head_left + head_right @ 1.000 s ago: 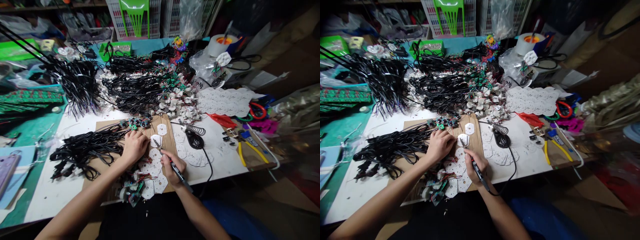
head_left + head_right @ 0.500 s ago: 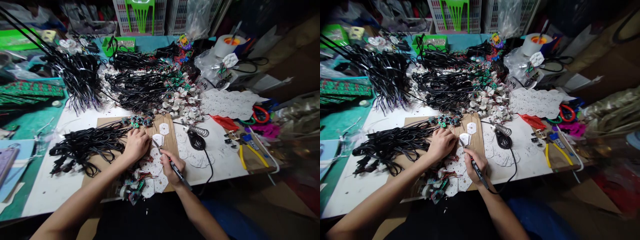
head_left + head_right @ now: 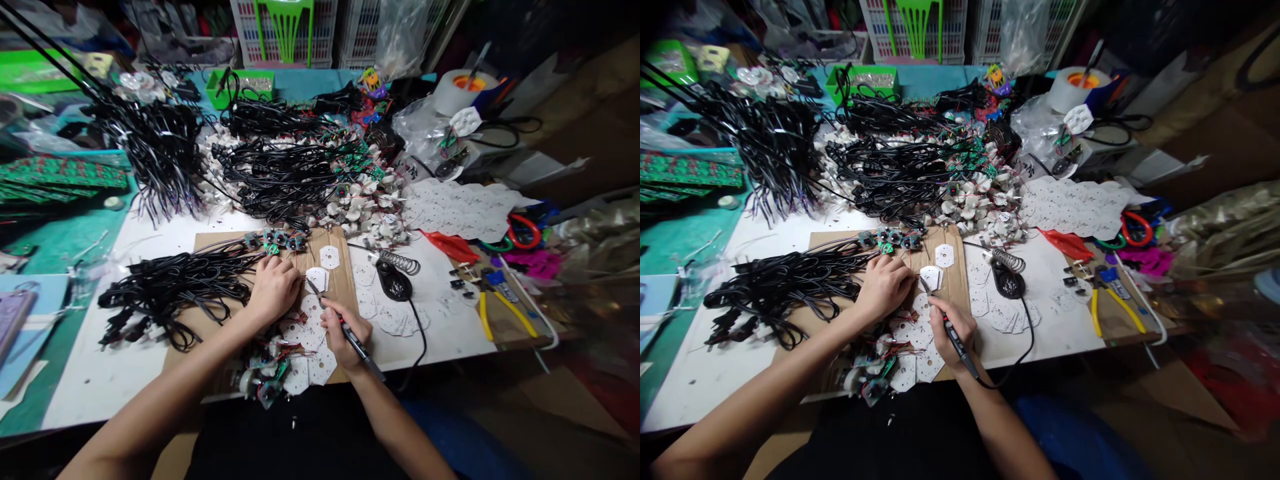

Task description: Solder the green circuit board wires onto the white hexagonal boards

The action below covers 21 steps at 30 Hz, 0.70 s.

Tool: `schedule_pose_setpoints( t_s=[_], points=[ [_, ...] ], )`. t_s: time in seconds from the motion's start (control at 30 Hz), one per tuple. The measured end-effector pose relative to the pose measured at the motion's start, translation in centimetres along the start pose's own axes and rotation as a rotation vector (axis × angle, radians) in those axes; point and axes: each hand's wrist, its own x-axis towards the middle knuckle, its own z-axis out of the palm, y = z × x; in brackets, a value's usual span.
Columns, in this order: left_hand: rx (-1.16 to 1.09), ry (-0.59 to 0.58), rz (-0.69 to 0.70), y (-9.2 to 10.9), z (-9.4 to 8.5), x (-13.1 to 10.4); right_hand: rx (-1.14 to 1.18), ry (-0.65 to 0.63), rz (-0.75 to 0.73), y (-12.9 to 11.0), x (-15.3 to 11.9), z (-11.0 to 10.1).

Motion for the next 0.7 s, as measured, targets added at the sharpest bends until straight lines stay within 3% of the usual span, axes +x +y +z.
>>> schedule_pose_setpoints(
  t_s=[0.7],
  points=[
    [0.007,-0.014,-0.018,0.15,-0.30,0.13,0.029,0.009,0.038,0.08,-0.11,-0.16]
  ],
)
